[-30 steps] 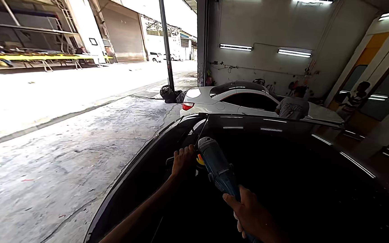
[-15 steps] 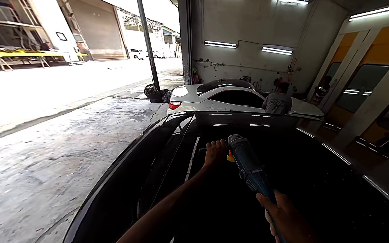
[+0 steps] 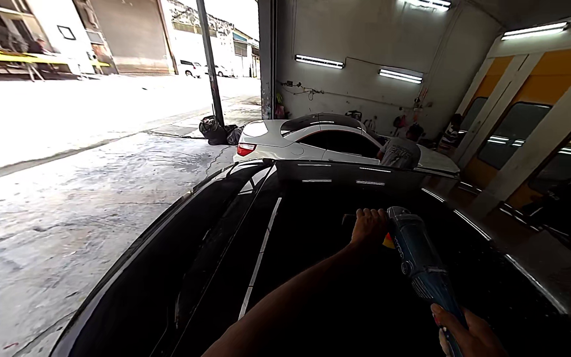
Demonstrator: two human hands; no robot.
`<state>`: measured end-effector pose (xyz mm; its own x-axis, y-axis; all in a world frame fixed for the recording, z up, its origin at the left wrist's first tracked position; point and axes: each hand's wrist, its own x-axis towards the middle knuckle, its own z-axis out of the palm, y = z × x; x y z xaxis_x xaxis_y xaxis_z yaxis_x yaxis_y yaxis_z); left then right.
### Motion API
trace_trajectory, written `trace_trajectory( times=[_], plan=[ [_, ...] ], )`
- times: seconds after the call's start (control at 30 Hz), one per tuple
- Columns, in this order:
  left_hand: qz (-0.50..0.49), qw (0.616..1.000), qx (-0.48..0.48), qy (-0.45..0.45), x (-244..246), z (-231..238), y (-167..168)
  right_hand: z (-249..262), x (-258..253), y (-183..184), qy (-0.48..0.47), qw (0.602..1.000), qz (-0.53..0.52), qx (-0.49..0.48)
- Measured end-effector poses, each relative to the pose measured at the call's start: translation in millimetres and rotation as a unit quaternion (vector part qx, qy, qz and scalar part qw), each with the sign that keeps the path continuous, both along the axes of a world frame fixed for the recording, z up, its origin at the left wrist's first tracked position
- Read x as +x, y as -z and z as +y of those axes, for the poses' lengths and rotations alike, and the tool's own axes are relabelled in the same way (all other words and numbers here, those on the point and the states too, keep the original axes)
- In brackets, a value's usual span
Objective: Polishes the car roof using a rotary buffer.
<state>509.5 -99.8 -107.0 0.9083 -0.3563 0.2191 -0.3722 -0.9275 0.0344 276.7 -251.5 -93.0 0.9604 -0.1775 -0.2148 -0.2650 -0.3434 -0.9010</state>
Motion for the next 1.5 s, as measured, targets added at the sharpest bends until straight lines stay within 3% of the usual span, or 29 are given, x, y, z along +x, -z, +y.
trace_trajectory(
  times=[0.27,0.5,1.5],
  plan=[
    [0.002,0.999,0.011,0.041,-5,-29,-4,-10,-15,-1,0.046,0.999,-0.001,0.010],
    [-0.010,0.999,0.012,0.037,-5,-16,1,2,-15,0,0.042,0.999,0.000,0.006],
    [-0.014,0.988,0.033,-0.148,0,196,15,140,55,5,-0.133,0.990,0.043,0.004]
  ],
)
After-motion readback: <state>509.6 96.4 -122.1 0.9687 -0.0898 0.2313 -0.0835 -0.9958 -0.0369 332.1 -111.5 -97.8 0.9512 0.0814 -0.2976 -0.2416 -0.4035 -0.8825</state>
